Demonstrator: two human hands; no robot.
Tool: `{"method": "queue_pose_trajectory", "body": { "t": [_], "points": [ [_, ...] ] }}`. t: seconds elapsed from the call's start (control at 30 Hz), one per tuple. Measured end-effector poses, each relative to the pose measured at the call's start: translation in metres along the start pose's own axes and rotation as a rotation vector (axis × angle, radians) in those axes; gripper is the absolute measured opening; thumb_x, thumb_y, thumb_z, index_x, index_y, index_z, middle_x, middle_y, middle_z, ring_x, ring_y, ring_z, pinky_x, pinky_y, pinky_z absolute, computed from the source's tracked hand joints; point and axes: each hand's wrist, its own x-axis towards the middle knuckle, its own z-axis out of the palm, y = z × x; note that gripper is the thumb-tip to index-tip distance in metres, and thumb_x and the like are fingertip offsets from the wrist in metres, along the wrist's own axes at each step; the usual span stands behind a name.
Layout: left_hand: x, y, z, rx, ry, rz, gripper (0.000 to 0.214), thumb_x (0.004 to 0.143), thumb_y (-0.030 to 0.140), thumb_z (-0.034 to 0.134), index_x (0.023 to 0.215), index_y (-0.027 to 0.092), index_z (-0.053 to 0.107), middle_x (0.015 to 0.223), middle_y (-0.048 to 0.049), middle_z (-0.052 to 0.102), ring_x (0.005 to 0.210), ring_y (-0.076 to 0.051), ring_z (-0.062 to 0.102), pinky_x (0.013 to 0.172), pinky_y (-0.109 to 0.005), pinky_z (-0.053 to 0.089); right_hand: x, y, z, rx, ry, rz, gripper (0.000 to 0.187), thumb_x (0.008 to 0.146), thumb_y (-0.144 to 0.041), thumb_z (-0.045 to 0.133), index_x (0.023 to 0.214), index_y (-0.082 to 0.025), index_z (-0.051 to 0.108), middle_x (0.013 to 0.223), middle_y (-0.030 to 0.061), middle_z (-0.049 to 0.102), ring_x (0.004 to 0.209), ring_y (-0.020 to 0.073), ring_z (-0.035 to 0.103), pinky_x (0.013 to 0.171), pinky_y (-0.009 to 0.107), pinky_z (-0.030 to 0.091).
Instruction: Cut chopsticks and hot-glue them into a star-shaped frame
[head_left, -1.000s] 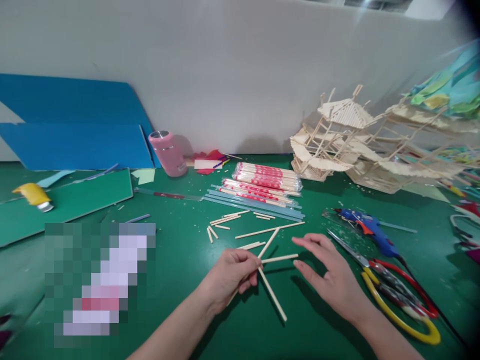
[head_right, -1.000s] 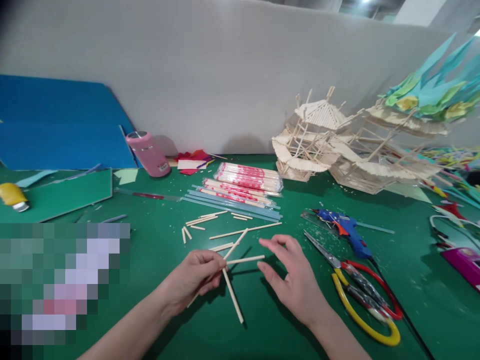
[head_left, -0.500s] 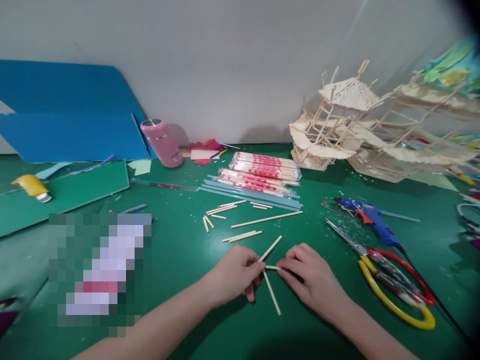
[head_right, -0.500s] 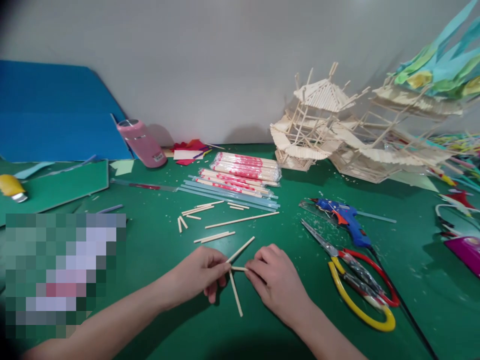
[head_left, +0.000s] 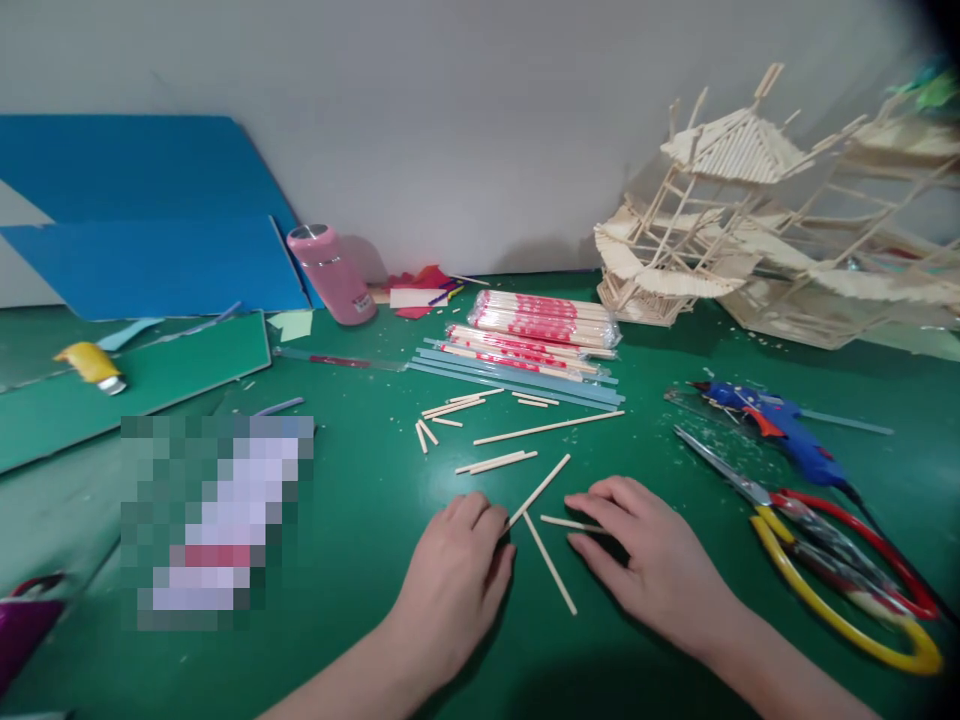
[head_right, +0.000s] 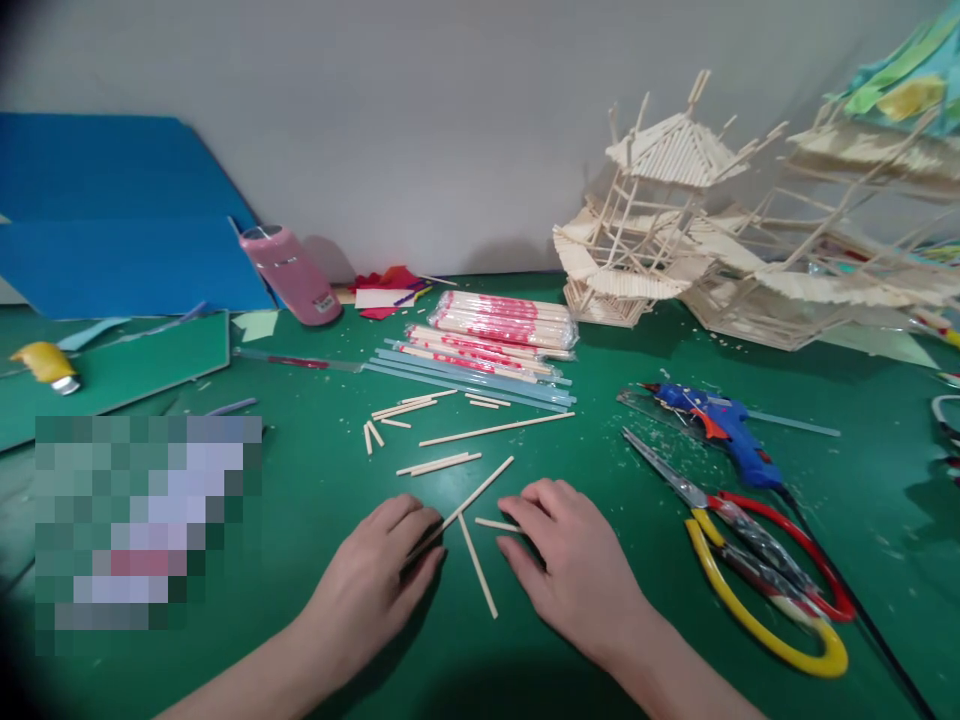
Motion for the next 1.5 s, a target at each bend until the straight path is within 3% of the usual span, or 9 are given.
{"method": "queue_pose_trajectory", "body": {
  "t": [0.13, 0.23, 0.5, 0.87, 1.5],
  "points": [
    [0.001, -0.003, 0.01, -0.007, 0.077, 0.049, 0.018, 0.081, 0.017, 0.038, 0.089, 0.016, 0.054, 0.078, -0.0056, 0.053, 0.072, -0.019, 0.051, 0.066, -0.033, 0.044, 0.004, -0.017, 0.011, -0.052, 0.005, 0.019, 0.013, 0.079, -0.028, 0.048, 0.071, -0.02, 0.055, 0.069, 0.0016, 0.052, 0.065, 0.0154, 0.046, 0.057, 0.027, 0.032],
    [0.001, -0.004, 0.017, -0.006, 0.151, 0.096, 0.018, 0.081, 0.014, 0.037, 0.085, 0.016, 0.055, 0.076, -0.0053, 0.053, 0.07, -0.018, 0.051, 0.064, -0.032, 0.044, 0.006, -0.024, 0.022, -0.141, 0.029, 0.03, 0.015, 0.075, -0.03, 0.053, 0.063, -0.021, 0.051, 0.06, -0.0003, 0.05, 0.057, 0.0139, 0.043, 0.053, 0.026, 0.026],
    [0.003, -0.005, 0.023, -0.024, 0.233, 0.154, 0.019, 0.081, 0.014, 0.038, 0.079, 0.016, 0.057, 0.071, -0.0047, 0.054, 0.065, -0.017, 0.05, 0.06, -0.03, 0.043, 0.006, -0.026, 0.031, -0.208, 0.074, 0.016, 0.017, 0.079, -0.023, 0.045, 0.063, -0.021, 0.049, 0.057, -0.0006, 0.05, 0.055, 0.0137, 0.043, 0.053, 0.027, 0.022],
    [0.007, -0.005, 0.023, -0.053, 0.209, 0.159, 0.023, 0.082, 0.014, 0.036, 0.077, 0.016, 0.058, 0.067, -0.0044, 0.053, 0.062, -0.016, 0.048, 0.057, -0.029, 0.041, 0.007, -0.026, 0.031, -0.161, 0.063, -0.047, 0.021, 0.082, -0.019, 0.041, 0.063, -0.02, 0.049, 0.058, -0.0003, 0.048, 0.054, 0.0133, 0.041, 0.053, 0.027, 0.024],
    [0.007, -0.004, 0.022, -0.068, 0.178, 0.161, 0.024, 0.082, 0.014, 0.035, 0.075, 0.014, 0.058, 0.069, -0.0057, 0.053, 0.063, -0.017, 0.047, 0.057, -0.031, 0.042, 0.007, -0.026, 0.032, -0.105, 0.046, -0.01, 0.02, 0.081, -0.018, 0.042, 0.062, -0.019, 0.048, 0.058, -0.0004, 0.048, 0.055, 0.0125, 0.042, 0.053, 0.026, 0.026]
  ]
}}
